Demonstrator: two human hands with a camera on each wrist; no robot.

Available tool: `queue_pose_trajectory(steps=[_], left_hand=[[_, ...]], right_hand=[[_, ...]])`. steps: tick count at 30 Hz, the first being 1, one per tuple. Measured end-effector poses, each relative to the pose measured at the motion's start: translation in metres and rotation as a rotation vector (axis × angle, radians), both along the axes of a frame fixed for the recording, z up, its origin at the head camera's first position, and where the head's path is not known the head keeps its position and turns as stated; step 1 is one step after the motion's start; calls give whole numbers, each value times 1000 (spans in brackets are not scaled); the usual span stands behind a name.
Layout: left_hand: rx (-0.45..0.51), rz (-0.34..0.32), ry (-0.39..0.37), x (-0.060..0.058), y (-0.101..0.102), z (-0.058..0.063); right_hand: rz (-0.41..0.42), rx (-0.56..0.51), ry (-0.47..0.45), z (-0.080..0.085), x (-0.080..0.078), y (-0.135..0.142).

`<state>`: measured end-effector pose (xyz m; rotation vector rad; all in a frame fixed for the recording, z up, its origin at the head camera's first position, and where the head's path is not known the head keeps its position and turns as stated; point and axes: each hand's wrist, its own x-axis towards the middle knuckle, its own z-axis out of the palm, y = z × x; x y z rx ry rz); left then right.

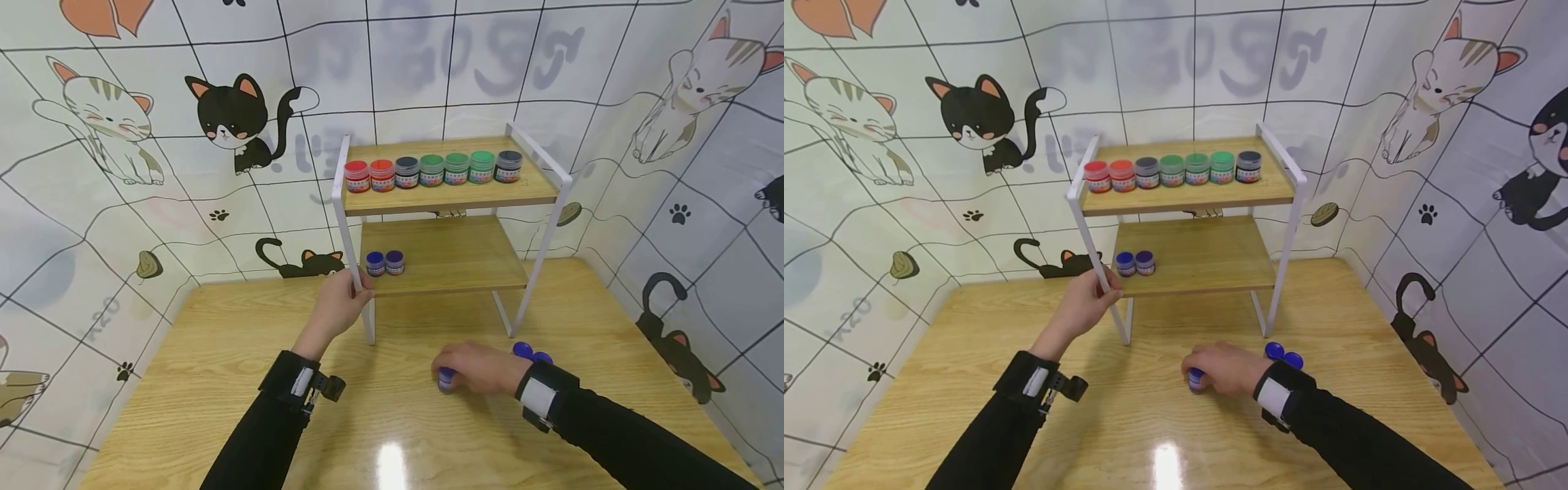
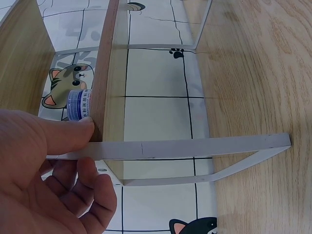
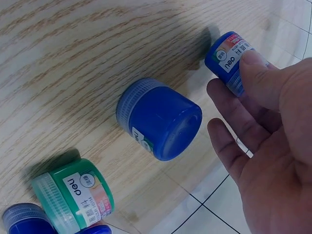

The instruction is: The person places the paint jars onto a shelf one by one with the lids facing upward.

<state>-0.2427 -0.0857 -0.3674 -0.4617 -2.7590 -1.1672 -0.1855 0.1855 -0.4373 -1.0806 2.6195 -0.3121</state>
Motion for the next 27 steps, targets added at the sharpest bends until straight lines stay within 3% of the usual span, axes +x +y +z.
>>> queue_pose_trajectory(steps=[18, 27], left_hand=[[2, 2, -9, 0, 0, 0], [-7, -4, 10, 1, 1, 1]], right_hand=[[-40, -11, 2, 9, -4, -1], [-38, -40, 11, 22, -10, -1]])
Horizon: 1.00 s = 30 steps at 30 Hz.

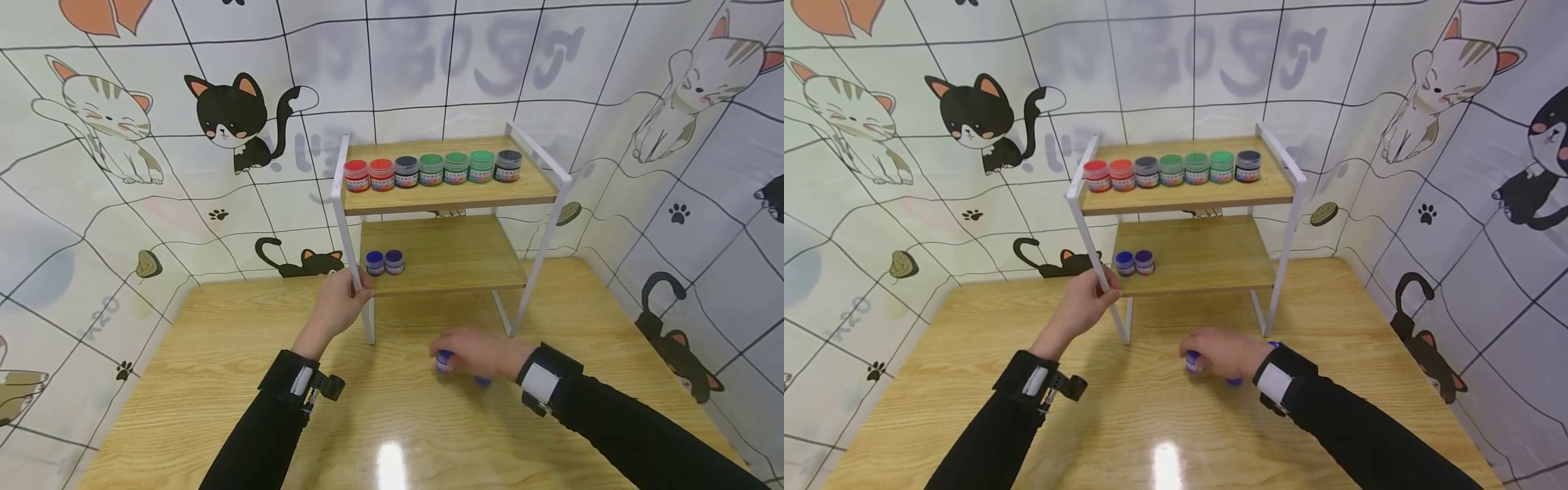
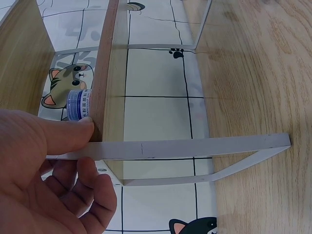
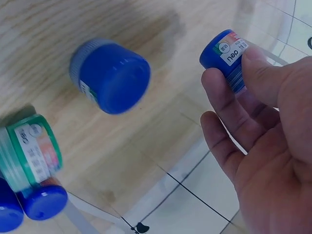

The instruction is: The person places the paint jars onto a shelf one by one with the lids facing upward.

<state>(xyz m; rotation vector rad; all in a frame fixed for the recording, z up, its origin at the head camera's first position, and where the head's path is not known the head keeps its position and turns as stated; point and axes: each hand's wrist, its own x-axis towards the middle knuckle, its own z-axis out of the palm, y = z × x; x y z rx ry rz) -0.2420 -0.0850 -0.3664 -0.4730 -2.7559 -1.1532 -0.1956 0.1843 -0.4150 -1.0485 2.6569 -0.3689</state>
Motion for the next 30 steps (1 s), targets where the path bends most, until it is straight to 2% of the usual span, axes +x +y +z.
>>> queue_pose_trajectory(steps=[10, 16, 22, 30], left_hand=[[-2, 4, 6, -1, -1, 0], [-3, 4, 7, -2, -1, 0], [2, 2, 2, -1, -2, 0], [-2, -2, -1, 0, -2, 0]], right_hand=[[10, -31, 65, 25, -7, 0], [10, -15, 83, 39, -12, 0], [45, -21, 104, 50, -15, -2], [12, -13, 95, 71, -17, -6]])
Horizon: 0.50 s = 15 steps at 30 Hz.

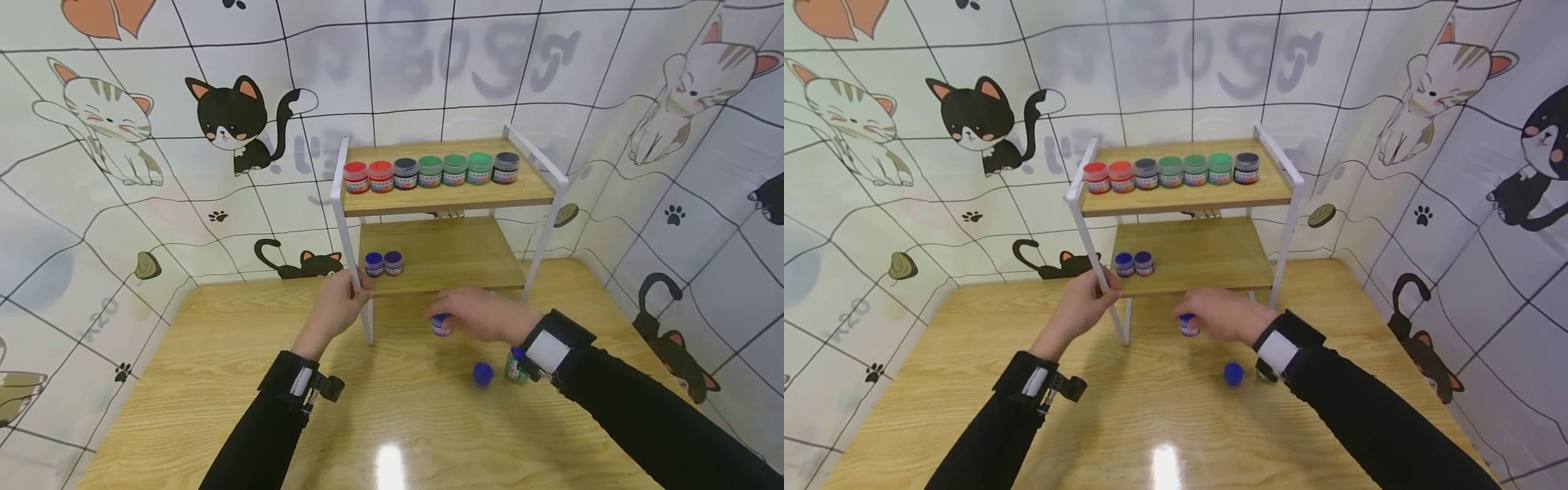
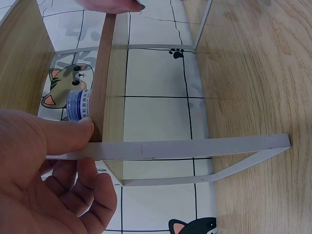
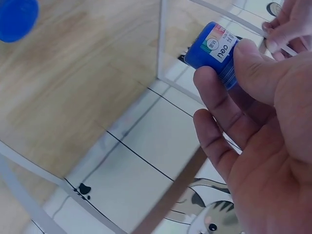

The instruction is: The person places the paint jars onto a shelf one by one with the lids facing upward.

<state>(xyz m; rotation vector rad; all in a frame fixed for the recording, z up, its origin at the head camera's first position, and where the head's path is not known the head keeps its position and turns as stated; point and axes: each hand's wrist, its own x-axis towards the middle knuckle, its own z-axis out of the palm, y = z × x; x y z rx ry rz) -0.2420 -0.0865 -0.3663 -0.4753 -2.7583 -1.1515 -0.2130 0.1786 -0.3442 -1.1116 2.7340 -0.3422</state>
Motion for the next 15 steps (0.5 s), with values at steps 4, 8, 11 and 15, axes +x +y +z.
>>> queue_pose_trajectory(steps=[4, 8, 11, 15], left_hand=[[-1, 0, 3, 0, 0, 0], [0, 1, 4, -1, 0, 0], [0, -1, 3, -1, 1, 0], [-3, -1, 0, -1, 1, 0]], right_hand=[[11, -6, 29, 11, -3, 0], [9, 6, 43, 20, -6, -2], [7, 8, 50, 28, -7, -3], [8, 1, 73, 37, -10, -7]])
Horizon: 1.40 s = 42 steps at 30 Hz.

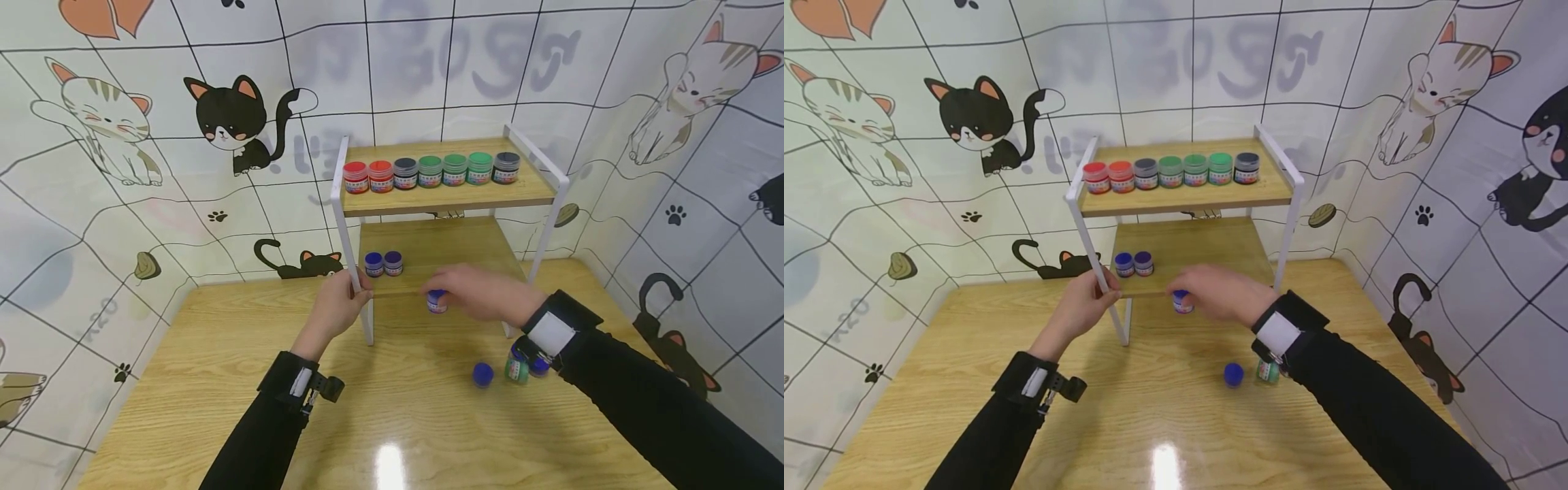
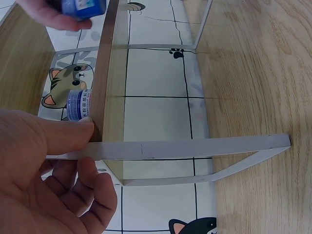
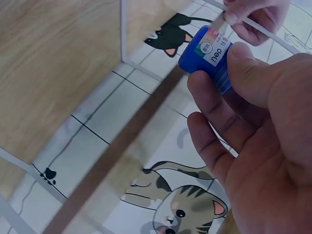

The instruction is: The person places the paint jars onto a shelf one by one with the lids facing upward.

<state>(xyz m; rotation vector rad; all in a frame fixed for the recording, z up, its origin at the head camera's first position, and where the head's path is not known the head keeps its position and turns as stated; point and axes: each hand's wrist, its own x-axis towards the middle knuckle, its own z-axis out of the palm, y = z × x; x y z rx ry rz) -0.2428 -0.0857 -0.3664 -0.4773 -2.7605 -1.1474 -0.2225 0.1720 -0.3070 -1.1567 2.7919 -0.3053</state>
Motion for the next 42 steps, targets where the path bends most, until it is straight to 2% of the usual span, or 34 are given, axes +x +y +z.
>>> queue_pose_trajectory(steps=[8, 19, 30, 37, 42], left_hand=[[6, 0, -10, 0, -1, 1], [13, -4, 4, -1, 0, -1], [18, -1, -3, -1, 0, -1], [26, -3, 3, -1, -1, -1], [32, -8, 2, -2, -2, -2]], right_hand=[[-8, -1, 49, 14, -11, -8], [-105, 23, 42, 19, -32, -16], [-131, 40, 84, 14, -49, -23], [-167, 47, 74, 8, -59, -28], [-164, 54, 60, 4, -63, -30]])
